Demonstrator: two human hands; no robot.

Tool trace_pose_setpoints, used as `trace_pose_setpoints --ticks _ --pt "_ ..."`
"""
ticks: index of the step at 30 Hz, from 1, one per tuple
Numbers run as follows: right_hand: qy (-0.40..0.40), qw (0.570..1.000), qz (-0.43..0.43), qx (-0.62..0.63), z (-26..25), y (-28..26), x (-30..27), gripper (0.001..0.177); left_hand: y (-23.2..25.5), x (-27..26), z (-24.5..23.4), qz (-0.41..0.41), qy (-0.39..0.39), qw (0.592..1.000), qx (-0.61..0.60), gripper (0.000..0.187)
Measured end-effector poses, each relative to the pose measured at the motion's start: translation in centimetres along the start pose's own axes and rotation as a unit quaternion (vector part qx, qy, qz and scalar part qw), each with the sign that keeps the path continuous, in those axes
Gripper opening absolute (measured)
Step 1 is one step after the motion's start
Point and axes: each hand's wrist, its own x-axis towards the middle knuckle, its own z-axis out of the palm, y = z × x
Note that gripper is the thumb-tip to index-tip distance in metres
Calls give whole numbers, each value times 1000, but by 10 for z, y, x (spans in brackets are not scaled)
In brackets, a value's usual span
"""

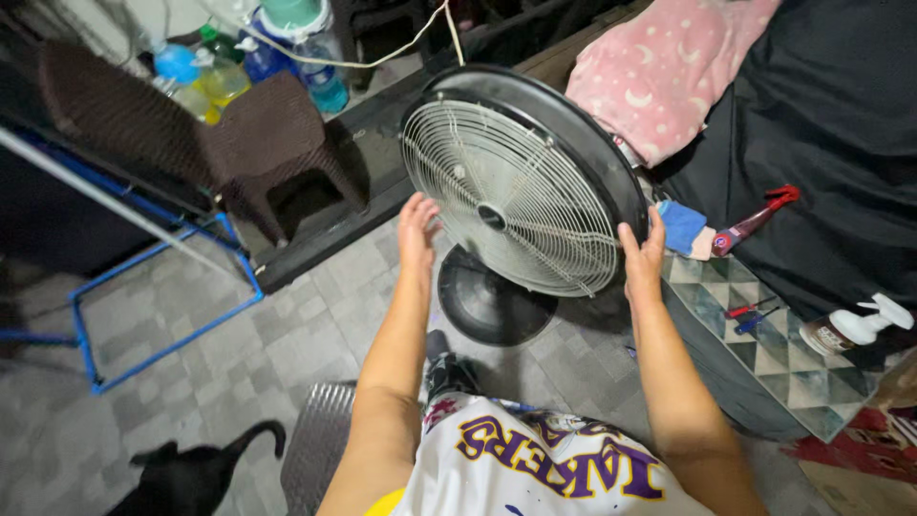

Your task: The person uses a screwdriver to loosen and remove several screws from the front grille of a standing fan. They repeatedly place the screws on a nearby table and continue working on different fasteners around the grille perimeter.

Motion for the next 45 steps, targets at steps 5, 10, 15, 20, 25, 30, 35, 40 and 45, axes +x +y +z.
trace_pose_setpoints --ticks 5,10,15,20,25,30,35,40,45 --pt "74 990 -16 -120 7 8 3 56 18 117 -25 13 54 998 30 45" --pt "174 969 -44 -171 -1 51 9 57 20 237 -22 34 32 996 70 56" --pt "223 971 -8 88 -14 78 -9 66 2 309 -23 -98 -162 977 94 87" --pt "231 959 16 165 -29 90 -12 53 -17 320 -31 -191 -159 964 91 109" --pt "215 963 27 162 -35 96 -15 48 -12 306 -45 -182 -114 975 49 108" --pt "197 965 19 174 -32 88 11 47 0 293 -51 -178 -53 981 58 102" --pt "195 966 21 167 -35 95 19 46 20 269 -59 -133 -97 986 26 94" --pt "237 956 28 170 -42 105 46 41 32 236 -59 -115 -132 984 -16 82" --pt "183 968 22 168 -59 130 63 44 21 239 -55 -125 -99 987 14 70"
